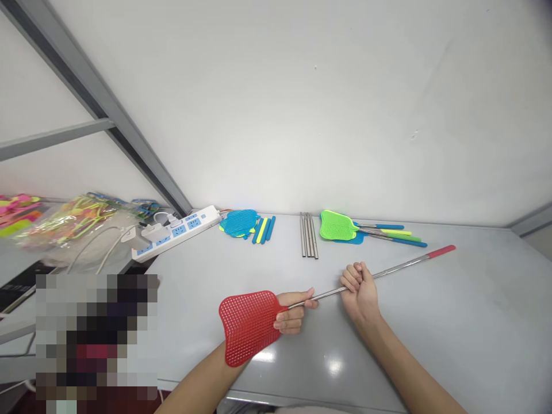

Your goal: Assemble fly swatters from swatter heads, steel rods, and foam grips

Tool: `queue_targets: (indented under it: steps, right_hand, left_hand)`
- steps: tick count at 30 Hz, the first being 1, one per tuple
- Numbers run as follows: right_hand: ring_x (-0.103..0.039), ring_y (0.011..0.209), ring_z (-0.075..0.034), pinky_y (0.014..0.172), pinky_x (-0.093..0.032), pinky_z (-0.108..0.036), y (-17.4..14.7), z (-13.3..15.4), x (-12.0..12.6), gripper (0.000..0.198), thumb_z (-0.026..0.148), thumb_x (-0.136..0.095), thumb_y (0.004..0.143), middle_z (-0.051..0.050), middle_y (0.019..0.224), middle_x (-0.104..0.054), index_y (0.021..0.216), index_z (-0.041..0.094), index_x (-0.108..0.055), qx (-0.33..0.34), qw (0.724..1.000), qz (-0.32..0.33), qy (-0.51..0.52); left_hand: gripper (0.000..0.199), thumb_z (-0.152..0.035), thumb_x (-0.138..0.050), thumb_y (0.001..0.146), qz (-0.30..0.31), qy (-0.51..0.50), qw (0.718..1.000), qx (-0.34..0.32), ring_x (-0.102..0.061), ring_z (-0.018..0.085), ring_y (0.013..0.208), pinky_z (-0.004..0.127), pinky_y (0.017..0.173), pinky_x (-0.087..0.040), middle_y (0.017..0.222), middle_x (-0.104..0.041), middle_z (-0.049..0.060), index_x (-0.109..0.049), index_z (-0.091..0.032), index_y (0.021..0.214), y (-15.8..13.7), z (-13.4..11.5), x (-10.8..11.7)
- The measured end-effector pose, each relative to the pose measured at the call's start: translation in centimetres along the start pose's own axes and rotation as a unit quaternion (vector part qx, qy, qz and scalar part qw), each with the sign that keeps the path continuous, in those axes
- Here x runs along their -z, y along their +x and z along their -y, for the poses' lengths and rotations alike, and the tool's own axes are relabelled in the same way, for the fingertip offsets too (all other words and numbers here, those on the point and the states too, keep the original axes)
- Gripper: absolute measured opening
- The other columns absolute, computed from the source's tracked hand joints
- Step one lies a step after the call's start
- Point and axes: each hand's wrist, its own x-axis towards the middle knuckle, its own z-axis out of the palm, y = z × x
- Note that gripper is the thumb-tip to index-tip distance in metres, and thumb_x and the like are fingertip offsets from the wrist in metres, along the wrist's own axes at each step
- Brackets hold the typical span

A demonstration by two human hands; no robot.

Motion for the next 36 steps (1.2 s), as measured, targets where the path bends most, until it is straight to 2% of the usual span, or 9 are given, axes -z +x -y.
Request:
queue_targets:
  steps: [17,23,36]
  right_hand:
    - [-0.021,0.032,-0.002,0.028,-0.022,-0.013,-0.2,-0.5,0.2,0.019,0.02,-0.051,0.076,0.011,0.044,-0.025,0.062,0.017,-0.039,0.001,1.0,0.011,-0.01]
    - [-0.021,0.032,-0.002,0.028,-0.022,-0.012,-0.2,-0.8,0.3,0.021,0.023,-0.053,0.074,0.011,0.044,-0.023,0.062,0.018,-0.037,0.007,0.999,0.017,-0.046]
    - [-0.023,0.031,-0.002,0.028,-0.023,-0.012,0.0,-0.3,-0.1,0.019,0.019,-0.048,0.077,0.011,0.044,-0.024,0.06,0.017,-0.037,-0.035,0.999,0.015,0.002]
  left_hand:
    - [0.03,-0.029,-0.03,0.088,-0.013,0.004,1.0,-0.016,-0.017,0.005,0.028,0.021,0.036,-0.013,0.032,-0.027,-0.008,-0.052,-0.01,0.081,-0.2,0.0,-0.5]
    - [0.03,-0.027,-0.031,0.088,-0.021,-0.001,0.999,-0.025,-0.018,0.004,0.03,0.02,0.037,-0.014,0.034,-0.026,-0.008,-0.053,-0.009,0.082,-0.4,0.1,-0.9]
    - [0.03,-0.031,-0.033,0.086,0.008,0.002,1.0,-0.011,-0.016,0.005,0.029,0.024,0.038,-0.012,0.036,-0.026,-0.007,-0.056,-0.013,0.078,0.4,0.1,0.4]
